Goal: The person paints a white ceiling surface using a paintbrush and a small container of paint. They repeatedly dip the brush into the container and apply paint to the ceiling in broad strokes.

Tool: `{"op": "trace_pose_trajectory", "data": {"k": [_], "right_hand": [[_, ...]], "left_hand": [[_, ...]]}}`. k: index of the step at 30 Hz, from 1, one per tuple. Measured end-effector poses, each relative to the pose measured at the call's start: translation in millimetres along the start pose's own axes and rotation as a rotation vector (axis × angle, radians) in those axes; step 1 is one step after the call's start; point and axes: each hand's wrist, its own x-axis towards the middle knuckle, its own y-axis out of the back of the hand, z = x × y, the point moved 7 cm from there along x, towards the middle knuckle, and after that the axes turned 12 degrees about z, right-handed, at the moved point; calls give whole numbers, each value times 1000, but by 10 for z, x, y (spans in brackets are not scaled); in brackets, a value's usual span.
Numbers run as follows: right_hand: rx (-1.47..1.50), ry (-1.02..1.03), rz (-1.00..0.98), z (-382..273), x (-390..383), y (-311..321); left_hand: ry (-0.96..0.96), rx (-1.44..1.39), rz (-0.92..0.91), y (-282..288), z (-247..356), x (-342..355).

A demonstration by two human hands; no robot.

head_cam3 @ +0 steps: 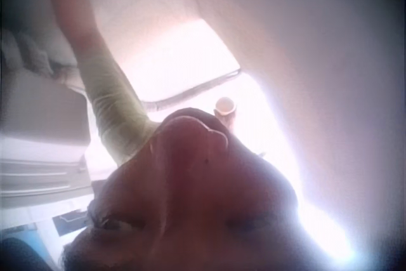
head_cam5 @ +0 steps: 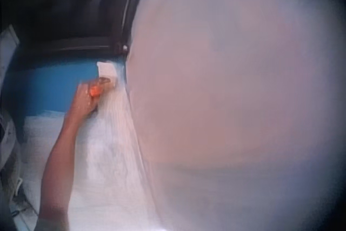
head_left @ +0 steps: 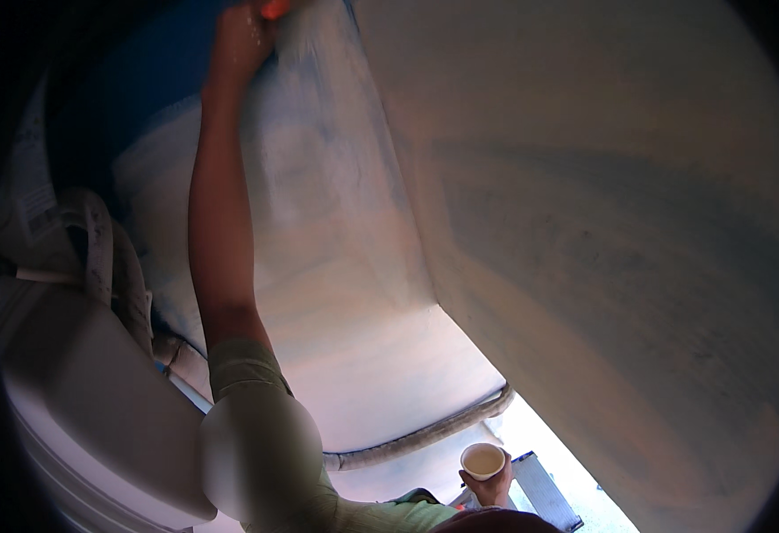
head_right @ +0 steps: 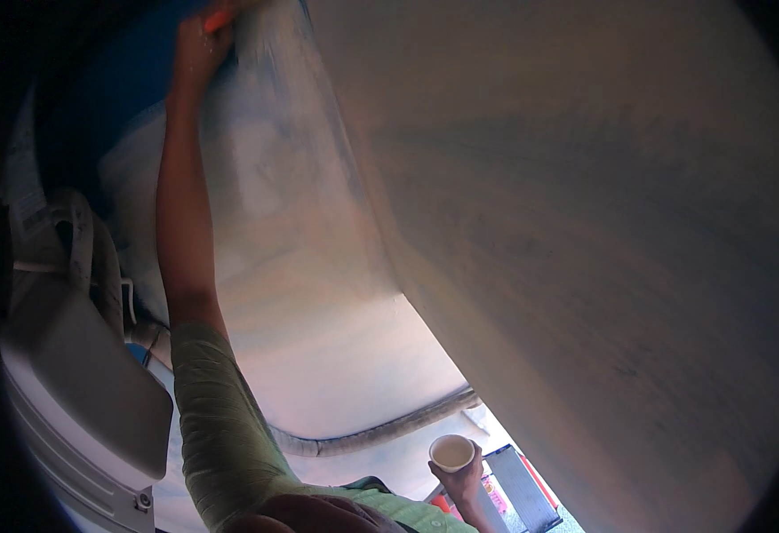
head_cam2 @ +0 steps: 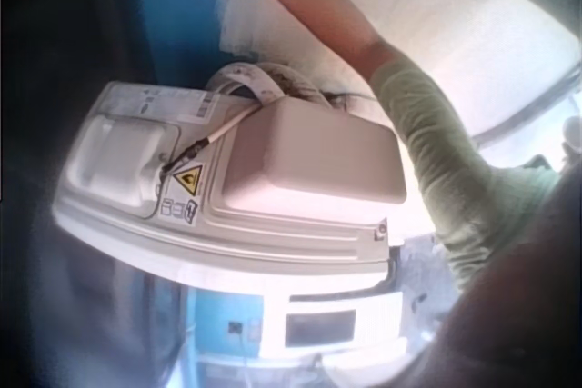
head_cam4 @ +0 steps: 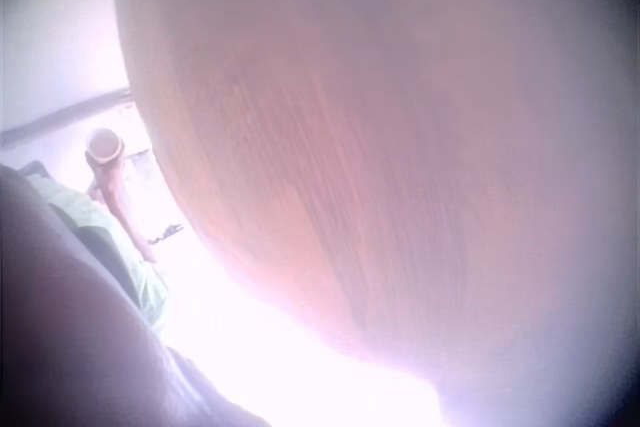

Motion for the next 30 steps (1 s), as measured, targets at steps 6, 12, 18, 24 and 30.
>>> {"op": "trace_pose_trajectory", "data": {"k": [6, 12, 18, 24, 30], "right_hand": [[-8, -84, 30, 142, -102, 49], [-8, -65, 47, 93, -86, 147], [-32, -56, 73, 242, -52, 175], [-16, 7, 80, 236, -6, 126], [-2, 1, 38, 106, -8, 66]], "left_hand": [[-25, -98, -149, 390, 1255, -575], [259, -71, -123, 424, 915, -484], [346, -628, 327, 16, 51, 5], [34, -287, 300, 11, 91, 448], [-32, -208, 214, -13, 171, 489]]}}
